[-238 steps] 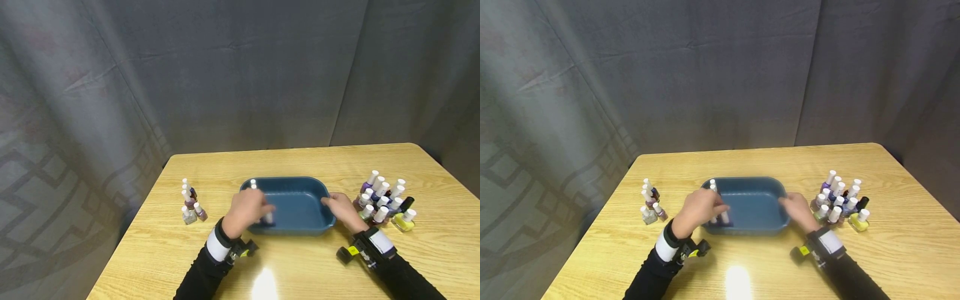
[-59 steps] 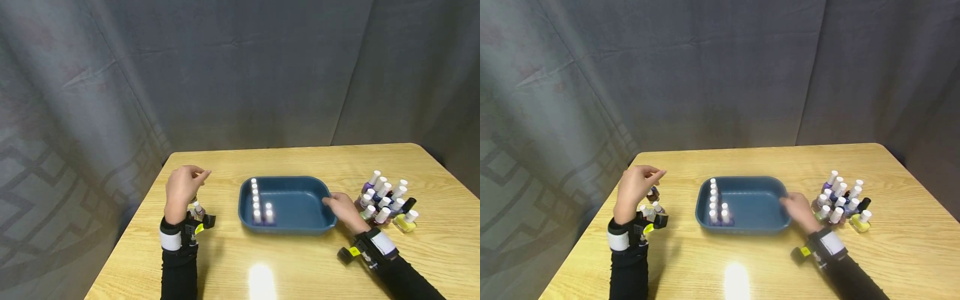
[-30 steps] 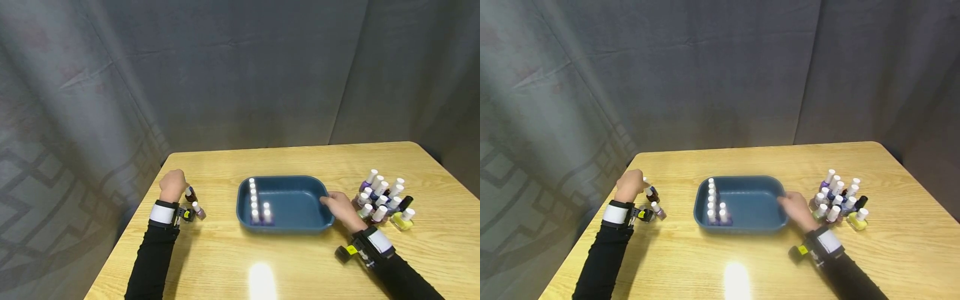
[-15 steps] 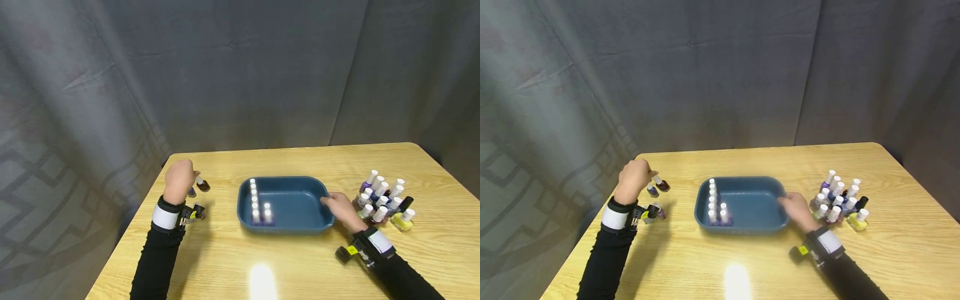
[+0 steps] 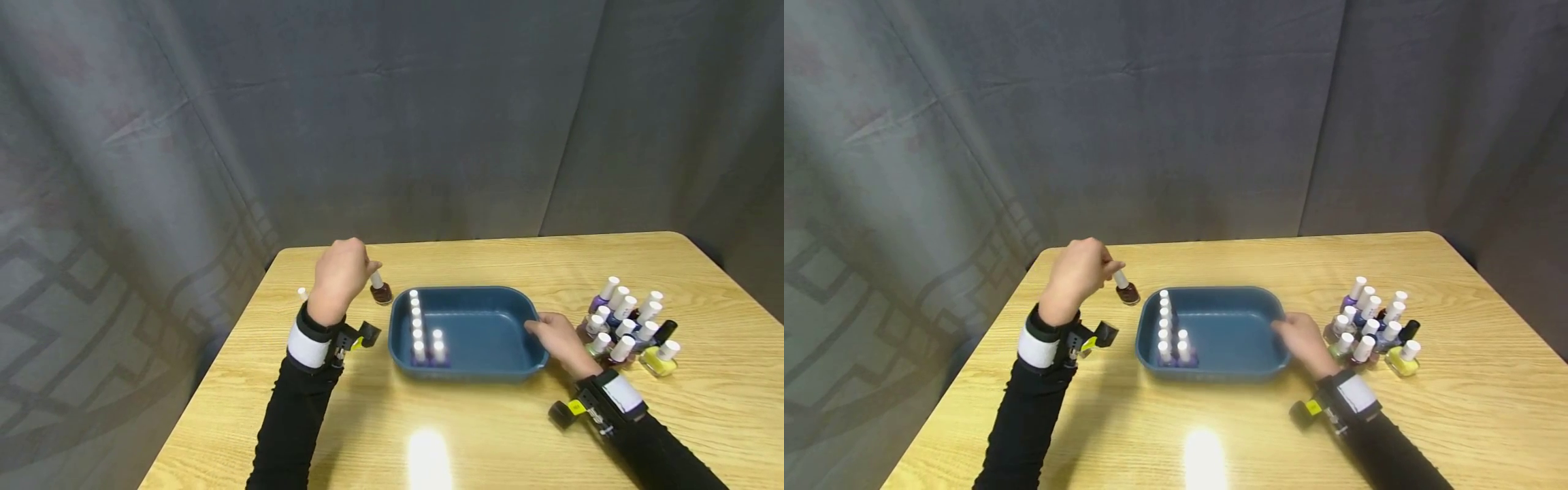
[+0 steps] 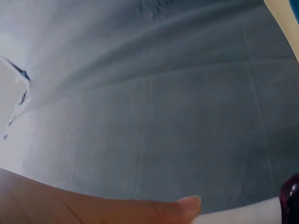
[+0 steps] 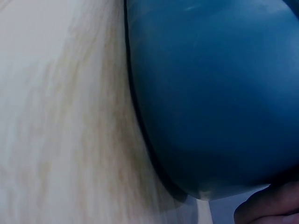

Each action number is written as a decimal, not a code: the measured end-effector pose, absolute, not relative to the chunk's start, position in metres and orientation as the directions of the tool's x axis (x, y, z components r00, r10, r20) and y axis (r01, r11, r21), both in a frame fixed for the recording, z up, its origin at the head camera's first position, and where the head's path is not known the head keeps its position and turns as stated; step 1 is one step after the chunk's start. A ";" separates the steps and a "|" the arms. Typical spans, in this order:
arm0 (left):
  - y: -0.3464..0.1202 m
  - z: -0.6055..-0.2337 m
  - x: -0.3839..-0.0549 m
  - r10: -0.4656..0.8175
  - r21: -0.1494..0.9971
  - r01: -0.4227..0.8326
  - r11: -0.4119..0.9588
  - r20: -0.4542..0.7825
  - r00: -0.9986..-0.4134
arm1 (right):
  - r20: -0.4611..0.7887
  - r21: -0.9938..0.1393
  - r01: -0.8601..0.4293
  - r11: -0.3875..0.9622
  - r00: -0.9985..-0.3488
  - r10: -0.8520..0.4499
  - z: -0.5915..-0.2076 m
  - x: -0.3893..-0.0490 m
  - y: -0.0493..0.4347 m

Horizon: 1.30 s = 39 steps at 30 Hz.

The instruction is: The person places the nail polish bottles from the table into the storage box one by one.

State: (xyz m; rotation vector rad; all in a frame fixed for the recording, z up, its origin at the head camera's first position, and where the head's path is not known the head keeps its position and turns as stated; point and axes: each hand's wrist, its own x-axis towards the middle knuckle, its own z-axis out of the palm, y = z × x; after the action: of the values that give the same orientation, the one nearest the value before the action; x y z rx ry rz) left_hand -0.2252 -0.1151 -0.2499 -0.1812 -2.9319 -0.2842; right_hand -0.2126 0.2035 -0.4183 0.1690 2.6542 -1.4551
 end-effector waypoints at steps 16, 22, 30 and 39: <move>-0.038 -0.281 -0.223 0.252 0.096 0.274 0.957 0.198 -0.947 | -0.160 -0.837 0.158 0.524 -0.986 0.042 -0.418 -0.213 0.203; -0.032 -0.305 -0.224 0.261 0.113 0.284 0.952 0.182 -0.948 | -0.164 -0.837 0.162 0.523 -0.986 0.041 -0.420 -0.213 0.203; -0.026 -0.324 -0.223 0.253 0.062 0.259 0.964 0.097 -0.963 | -0.156 -0.838 0.158 0.522 -0.987 0.048 -0.419 -0.214 0.205; -0.024 -0.335 -0.223 0.249 -0.047 0.245 0.968 0.092 -0.964 | -0.160 -0.831 0.164 0.531 -0.986 0.053 -0.420 -0.214 0.204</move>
State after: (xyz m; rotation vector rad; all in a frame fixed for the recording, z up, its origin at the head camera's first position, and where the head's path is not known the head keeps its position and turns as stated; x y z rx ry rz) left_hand -0.2231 -0.0239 -0.3349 -0.3800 -3.0200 0.0543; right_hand -0.2140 0.2040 -0.4200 0.1886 2.6463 -1.4559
